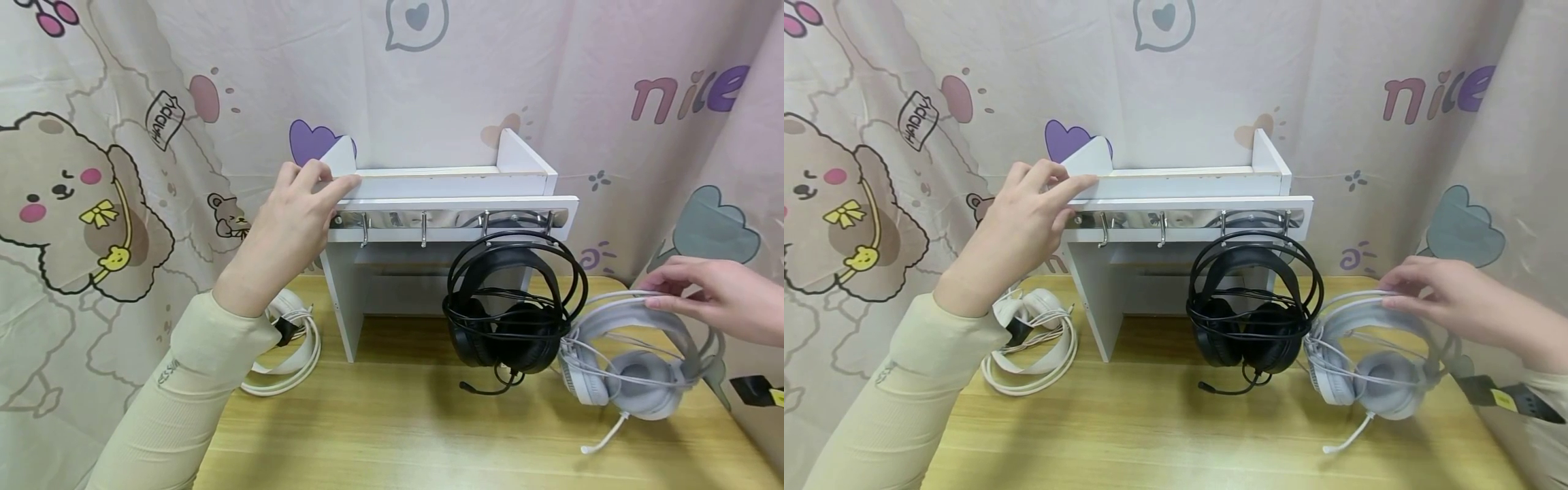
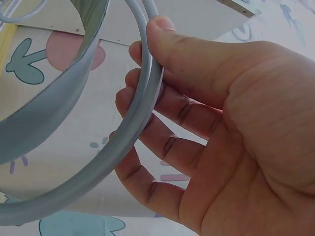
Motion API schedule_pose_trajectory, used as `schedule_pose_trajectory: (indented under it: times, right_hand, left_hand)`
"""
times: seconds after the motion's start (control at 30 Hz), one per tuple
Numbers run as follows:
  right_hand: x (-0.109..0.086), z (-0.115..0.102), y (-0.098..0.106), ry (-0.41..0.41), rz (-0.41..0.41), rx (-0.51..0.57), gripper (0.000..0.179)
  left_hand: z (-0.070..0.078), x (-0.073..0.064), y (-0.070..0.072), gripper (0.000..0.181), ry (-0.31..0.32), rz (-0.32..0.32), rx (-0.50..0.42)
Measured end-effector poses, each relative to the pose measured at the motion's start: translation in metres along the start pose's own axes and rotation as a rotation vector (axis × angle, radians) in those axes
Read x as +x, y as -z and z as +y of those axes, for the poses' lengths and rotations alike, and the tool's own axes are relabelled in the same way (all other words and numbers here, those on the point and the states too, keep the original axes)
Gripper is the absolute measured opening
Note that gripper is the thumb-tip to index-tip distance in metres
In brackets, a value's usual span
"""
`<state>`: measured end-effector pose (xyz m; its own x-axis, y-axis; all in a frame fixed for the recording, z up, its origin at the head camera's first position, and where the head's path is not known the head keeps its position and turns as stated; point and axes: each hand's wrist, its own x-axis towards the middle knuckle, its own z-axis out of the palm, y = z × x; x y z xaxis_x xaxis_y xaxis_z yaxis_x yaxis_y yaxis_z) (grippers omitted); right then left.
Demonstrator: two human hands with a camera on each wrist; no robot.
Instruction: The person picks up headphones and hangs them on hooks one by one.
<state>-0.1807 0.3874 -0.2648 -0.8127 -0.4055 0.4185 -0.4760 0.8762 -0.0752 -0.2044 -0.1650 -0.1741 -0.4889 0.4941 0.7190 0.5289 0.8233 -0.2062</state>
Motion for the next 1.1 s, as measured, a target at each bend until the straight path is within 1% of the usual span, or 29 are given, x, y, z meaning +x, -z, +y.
schedule_pose_trajectory:
  times: [0.2, 0.27, 0.43, 0.57, 0.63, 0.7, 0.8, 0.9, 0.97, 1.03, 1.1]
  right_hand:
    - [-0.001, -0.002, 0.009, -0.039, 0.02, -0.012, 0.017]
    - [-0.002, -0.003, 0.011, -0.038, 0.036, -0.012, 0.018]
    - [-0.007, -0.005, 0.018, -0.02, 0.086, 0.032, 0.02]
    - [-0.009, -0.005, 0.023, -0.045, 0.089, 0.057, 0.023]
    - [-0.01, -0.004, 0.025, -0.046, 0.102, 0.092, 0.024]
    - [-0.011, -0.002, 0.027, -0.026, 0.133, 0.151, 0.025]
    - [-0.014, 0.003, 0.031, -0.015, 0.198, 0.254, 0.041]
    - [-0.017, 0.008, 0.035, -0.048, 0.249, 0.344, 0.062]
    - [-0.018, 0.012, 0.036, -0.062, 0.27, 0.389, 0.067]
    - [-0.019, 0.016, 0.036, -0.041, 0.298, 0.419, 0.067]
    - [-0.019, 0.02, 0.035, 0.007, 0.328, 0.427, 0.07]
  left_hand:
    - [0.0, -0.001, 0.0, 0.046, 0.002, 0.003, -0.004]
    - [0.0, -0.001, 0.0, 0.045, 0.004, 0.004, -0.005]
    - [0.0, -0.001, 0.001, 0.045, 0.006, 0.002, -0.003]
    - [0.0, -0.001, 0.001, 0.046, 0.008, -0.003, -0.009]
    - [0.0, -0.001, 0.001, 0.046, 0.009, -0.003, -0.015]
    - [0.0, -0.001, 0.001, 0.045, 0.007, -0.003, -0.018]
    - [0.0, -0.001, 0.001, 0.046, 0.005, -0.003, -0.02]
    - [0.0, -0.001, 0.001, 0.049, 0.005, -0.008, -0.015]
    - [0.0, -0.001, 0.001, 0.053, 0.006, -0.012, -0.01]
    - [0.0, 0.0, 0.001, 0.054, 0.007, -0.013, -0.008]
    - [0.0, 0.0, 0.001, 0.055, 0.007, -0.013, -0.005]
